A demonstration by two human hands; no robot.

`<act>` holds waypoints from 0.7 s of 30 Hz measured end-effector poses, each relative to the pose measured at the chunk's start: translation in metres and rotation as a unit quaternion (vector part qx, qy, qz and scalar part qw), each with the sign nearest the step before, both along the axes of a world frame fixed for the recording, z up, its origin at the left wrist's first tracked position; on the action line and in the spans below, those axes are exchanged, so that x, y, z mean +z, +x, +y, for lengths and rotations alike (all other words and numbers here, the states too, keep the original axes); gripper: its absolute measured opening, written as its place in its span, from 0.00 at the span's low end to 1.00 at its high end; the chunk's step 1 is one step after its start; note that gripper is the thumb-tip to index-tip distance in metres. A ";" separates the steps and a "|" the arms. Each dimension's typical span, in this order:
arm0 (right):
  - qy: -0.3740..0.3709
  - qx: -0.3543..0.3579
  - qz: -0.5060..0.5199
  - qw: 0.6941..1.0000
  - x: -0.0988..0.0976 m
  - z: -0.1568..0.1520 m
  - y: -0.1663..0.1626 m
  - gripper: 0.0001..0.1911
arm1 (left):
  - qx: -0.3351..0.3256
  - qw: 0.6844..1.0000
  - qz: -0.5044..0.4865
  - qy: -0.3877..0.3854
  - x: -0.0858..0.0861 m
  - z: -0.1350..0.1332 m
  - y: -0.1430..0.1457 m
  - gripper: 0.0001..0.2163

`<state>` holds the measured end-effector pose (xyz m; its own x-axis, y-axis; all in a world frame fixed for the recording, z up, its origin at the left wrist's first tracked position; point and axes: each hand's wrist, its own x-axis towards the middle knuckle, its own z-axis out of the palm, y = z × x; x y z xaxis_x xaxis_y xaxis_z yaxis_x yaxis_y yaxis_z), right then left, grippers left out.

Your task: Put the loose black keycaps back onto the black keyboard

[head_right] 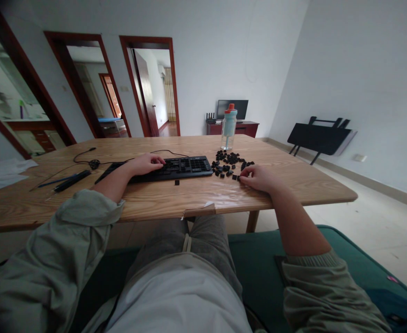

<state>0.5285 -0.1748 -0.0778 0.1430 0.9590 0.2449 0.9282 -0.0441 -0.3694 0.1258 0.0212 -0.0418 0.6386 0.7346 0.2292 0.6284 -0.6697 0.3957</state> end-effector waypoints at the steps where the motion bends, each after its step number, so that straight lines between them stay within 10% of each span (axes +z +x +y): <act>1: 0.000 0.001 0.000 1.000 0.000 0.000 -0.001 0.13 | -0.001 1.000 0.003 0.002 0.000 0.000 0.000 0.15; 21: 0.032 0.043 0.027 0.998 -0.003 0.002 -0.003 0.13 | 0.007 1.000 0.023 -0.005 0.002 -0.004 0.001 0.17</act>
<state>0.5250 -0.1732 -0.0808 0.0759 0.9507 0.3007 0.9063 0.0600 -0.4184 0.1263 0.0175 -0.0400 0.6387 0.7452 0.1916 0.6549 -0.6572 0.3732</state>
